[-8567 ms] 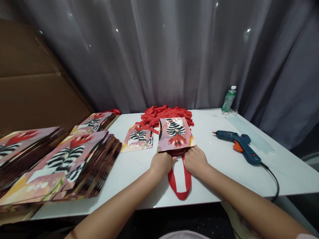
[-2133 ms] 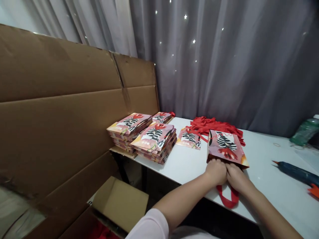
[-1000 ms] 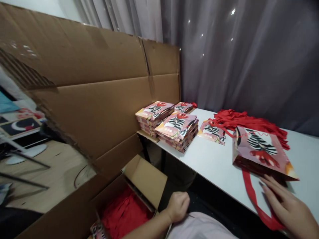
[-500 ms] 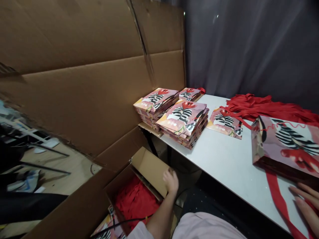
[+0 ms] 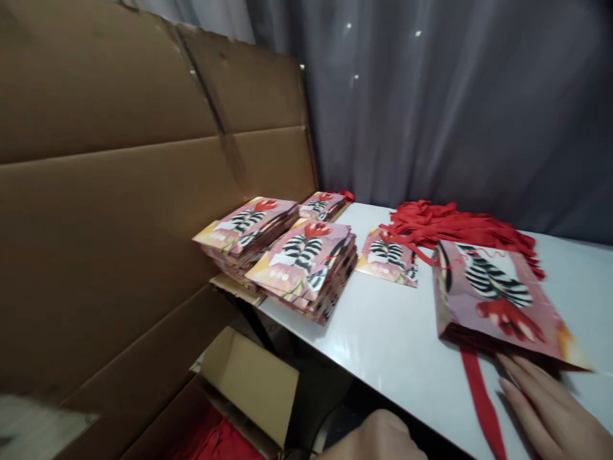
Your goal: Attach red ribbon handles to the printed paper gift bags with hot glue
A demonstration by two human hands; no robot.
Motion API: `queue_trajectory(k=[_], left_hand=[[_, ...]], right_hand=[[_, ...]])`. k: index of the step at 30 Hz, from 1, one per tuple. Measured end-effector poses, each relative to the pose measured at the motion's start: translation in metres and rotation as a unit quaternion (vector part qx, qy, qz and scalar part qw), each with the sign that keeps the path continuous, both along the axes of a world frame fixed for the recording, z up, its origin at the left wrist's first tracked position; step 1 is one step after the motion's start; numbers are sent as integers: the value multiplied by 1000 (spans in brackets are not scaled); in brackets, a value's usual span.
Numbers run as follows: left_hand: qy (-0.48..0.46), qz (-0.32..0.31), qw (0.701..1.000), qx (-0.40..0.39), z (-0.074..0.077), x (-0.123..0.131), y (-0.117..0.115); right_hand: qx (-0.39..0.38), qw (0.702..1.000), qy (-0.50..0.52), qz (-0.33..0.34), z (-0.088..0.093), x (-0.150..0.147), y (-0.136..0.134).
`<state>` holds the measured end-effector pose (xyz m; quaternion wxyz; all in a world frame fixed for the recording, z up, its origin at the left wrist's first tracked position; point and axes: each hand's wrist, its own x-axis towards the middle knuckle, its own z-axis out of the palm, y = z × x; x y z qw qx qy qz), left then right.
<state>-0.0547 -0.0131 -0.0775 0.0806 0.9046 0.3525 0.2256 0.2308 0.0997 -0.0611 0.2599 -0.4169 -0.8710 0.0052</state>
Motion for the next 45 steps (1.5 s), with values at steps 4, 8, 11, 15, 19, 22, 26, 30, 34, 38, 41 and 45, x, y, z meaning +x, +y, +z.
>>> queue_trajectory(k=[4, 8, 11, 15, 19, 22, 26, 30, 34, 38, 41, 45], left_hand=[[-6, -25, 1000, -5, 71, 51, 44], [157, 145, 975, -65, 124, 97, 102], [192, 166, 962, -98, 132, 110, 131], [212, 172, 956, -111, 123, 102, 141], [206, 154, 961, -102, 119, 94, 141], [203, 171, 959, -95, 118, 96, 143], [211, 181, 956, -90, 117, 100, 145], [218, 181, 954, -92, 119, 98, 147], [223, 187, 952, -92, 120, 99, 148], [228, 193, 950, -91, 119, 102, 147], [234, 198, 948, -89, 120, 105, 146], [241, 204, 945, -87, 122, 108, 144]], right_hand=[[-84, 990, -77, -83, 57, -33, 12], [-167, 973, -116, -109, 85, -45, 20], [-173, 971, -108, -122, 90, -45, 19], [-182, 969, -113, -126, 95, -43, 21], [-179, 968, -121, -130, 100, -43, 26], [-171, 968, -121, -137, 102, -44, 28], [-171, 968, -118, -145, 102, -46, 29], [-171, 969, -111, -138, 101, -41, 29], [-168, 971, -112, -131, 99, -36, 29], [-159, 970, -119, -143, 101, -41, 29], [-153, 968, -130, -153, 102, -48, 28], [-141, 967, -146, -156, 102, -53, 27]])
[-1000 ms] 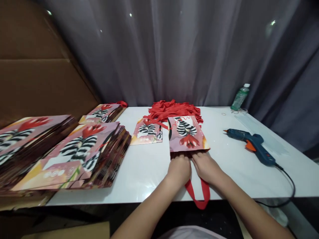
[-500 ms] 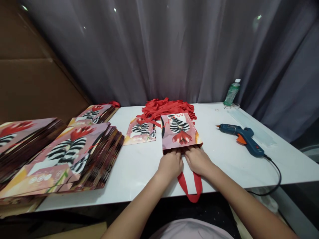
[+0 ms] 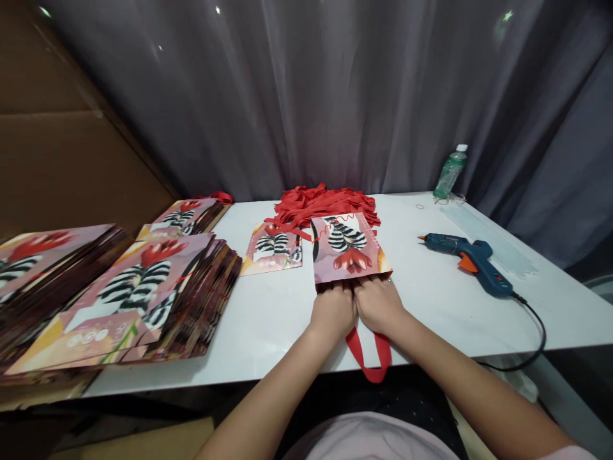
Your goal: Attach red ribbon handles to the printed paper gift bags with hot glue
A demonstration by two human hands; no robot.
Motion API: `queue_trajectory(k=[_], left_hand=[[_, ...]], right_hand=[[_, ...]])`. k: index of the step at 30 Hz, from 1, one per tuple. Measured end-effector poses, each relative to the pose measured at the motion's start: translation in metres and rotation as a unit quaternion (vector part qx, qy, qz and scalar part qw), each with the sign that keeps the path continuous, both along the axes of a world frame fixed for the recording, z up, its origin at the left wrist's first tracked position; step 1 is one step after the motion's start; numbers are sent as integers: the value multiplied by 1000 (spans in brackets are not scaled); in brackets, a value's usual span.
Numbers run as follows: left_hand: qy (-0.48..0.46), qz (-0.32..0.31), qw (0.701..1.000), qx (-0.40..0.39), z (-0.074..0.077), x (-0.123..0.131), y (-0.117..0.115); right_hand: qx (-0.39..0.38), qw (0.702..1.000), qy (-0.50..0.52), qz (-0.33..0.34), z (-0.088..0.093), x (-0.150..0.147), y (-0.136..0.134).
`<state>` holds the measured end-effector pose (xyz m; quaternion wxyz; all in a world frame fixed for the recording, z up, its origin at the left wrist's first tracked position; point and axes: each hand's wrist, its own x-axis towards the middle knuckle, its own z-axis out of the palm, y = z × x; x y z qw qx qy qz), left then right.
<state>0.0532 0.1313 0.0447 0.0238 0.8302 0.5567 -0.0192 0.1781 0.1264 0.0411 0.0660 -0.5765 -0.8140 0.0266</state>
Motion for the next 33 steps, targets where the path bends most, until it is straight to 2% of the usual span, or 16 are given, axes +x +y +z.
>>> queue_trajectory(k=[11, 19, 26, 33], left_hand=[[-9, -19, 1000, 7, 4, -6, 2], [-11, -26, 999, 27, 1, 0, -2], [-2, -19, 1000, 21, 3, 0, -2], [7, -43, 999, 22, 12, 1, -2]], right_hand=[[0, 998, -54, 10, 12, 5, 2], [-7, 997, -79, 23, 17, 1, 1], [-19, 994, -109, 16, 17, 14, -1], [-22, 992, -125, 18, 15, 12, 0]])
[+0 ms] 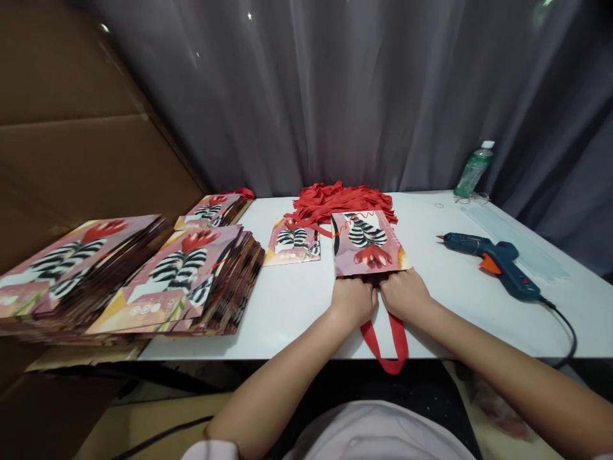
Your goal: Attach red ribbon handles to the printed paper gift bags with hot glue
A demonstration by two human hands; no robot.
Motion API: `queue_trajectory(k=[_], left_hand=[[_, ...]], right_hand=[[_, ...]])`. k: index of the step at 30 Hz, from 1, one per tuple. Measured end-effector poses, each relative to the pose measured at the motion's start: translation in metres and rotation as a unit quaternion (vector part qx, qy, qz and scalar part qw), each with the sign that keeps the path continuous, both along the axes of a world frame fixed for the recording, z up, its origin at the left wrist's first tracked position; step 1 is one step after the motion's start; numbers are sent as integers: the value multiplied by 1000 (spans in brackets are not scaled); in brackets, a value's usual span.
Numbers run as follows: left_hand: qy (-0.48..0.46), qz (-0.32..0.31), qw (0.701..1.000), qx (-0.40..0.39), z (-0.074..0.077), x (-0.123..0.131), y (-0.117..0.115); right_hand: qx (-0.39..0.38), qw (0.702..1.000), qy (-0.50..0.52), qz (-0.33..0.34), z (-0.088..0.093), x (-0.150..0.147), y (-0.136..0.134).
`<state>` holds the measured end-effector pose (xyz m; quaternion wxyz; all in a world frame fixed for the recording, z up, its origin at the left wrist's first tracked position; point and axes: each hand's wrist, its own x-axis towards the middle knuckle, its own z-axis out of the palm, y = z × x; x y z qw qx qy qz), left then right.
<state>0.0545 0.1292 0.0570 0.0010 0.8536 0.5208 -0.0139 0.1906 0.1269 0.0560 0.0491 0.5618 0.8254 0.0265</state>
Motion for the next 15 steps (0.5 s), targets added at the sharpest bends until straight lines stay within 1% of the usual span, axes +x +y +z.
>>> queue_trajectory(k=[4, 7, 13, 15], left_hand=[[25, -6, 1000, -14, 4, -10, 0], [42, 8, 999, -20, 5, -16, 0], [36, 24, 999, -13, 2, -17, 2], [28, 24, 999, -7, 0, -16, 2]], right_hand=[[-7, 1000, -5, -2, -1, 2, 1], [-11, 1000, -2, -1, -3, 0, 2], [11, 999, 33, 17, -12, -13, 0], [20, 999, 45, 12, -16, -17, -3]])
